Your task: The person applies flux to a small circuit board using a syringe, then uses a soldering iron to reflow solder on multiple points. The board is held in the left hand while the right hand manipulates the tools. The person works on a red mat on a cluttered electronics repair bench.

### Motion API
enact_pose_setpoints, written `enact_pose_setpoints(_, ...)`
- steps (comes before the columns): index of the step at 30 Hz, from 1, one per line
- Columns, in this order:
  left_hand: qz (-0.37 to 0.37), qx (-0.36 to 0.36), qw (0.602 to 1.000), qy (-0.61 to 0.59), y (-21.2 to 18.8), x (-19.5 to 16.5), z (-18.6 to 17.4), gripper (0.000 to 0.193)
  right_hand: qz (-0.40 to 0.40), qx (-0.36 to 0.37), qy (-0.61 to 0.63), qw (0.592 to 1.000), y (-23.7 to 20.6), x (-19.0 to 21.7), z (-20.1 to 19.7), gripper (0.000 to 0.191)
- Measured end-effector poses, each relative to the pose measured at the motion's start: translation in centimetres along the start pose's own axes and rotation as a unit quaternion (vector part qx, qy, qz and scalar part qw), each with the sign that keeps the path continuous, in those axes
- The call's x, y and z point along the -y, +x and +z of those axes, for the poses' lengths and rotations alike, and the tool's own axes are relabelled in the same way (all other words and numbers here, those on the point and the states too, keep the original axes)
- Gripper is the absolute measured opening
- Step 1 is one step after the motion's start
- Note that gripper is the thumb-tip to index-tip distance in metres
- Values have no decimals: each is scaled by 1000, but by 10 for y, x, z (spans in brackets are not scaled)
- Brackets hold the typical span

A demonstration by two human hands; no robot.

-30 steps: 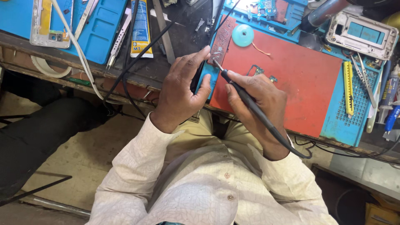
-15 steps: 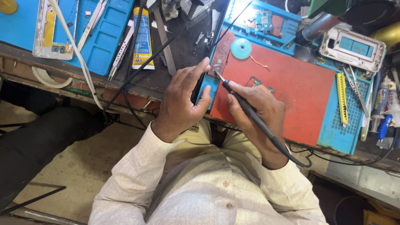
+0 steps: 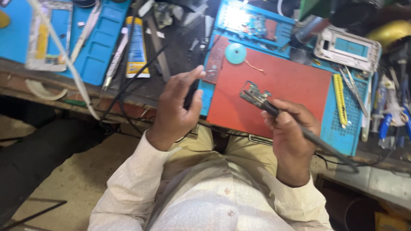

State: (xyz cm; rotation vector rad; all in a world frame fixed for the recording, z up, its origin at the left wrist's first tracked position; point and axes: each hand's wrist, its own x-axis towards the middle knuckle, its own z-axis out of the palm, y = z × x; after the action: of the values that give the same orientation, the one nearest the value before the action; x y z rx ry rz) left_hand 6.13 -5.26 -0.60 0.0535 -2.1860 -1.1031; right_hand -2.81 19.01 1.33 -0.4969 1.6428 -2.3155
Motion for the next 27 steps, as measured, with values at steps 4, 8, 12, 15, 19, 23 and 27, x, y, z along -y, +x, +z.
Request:
enact_pose_setpoints(4,47,15,995,86,5,-22,0,44,27,3,81,996,-6,14,-36,31)
enact_pose_setpoints(8,36,109,993,37,9,-42,17,45,-10,-5,-170,985,-5,29,-54,24)
enact_pose_setpoints(12,80,157,984,20,24,-43,43,45,-70,55,-413,906,8,34,-62,20)
enact_pose_setpoints(15,86,168,982,31,30,-38,54,44,-62,48,-446,892,10,31,-61,17)
enact_pose_setpoints(19,78,186,979,31,34,-31,59,48,-71,58,-438,894,8,30,-57,15)
enact_pose_setpoints(23,70,195,978,29,33,-28,59,50,-46,63,-426,901,8,33,-53,15)
enact_pose_setpoints(27,73,191,978,30,30,-25,60,52,-41,63,-435,897,10,35,-51,17)
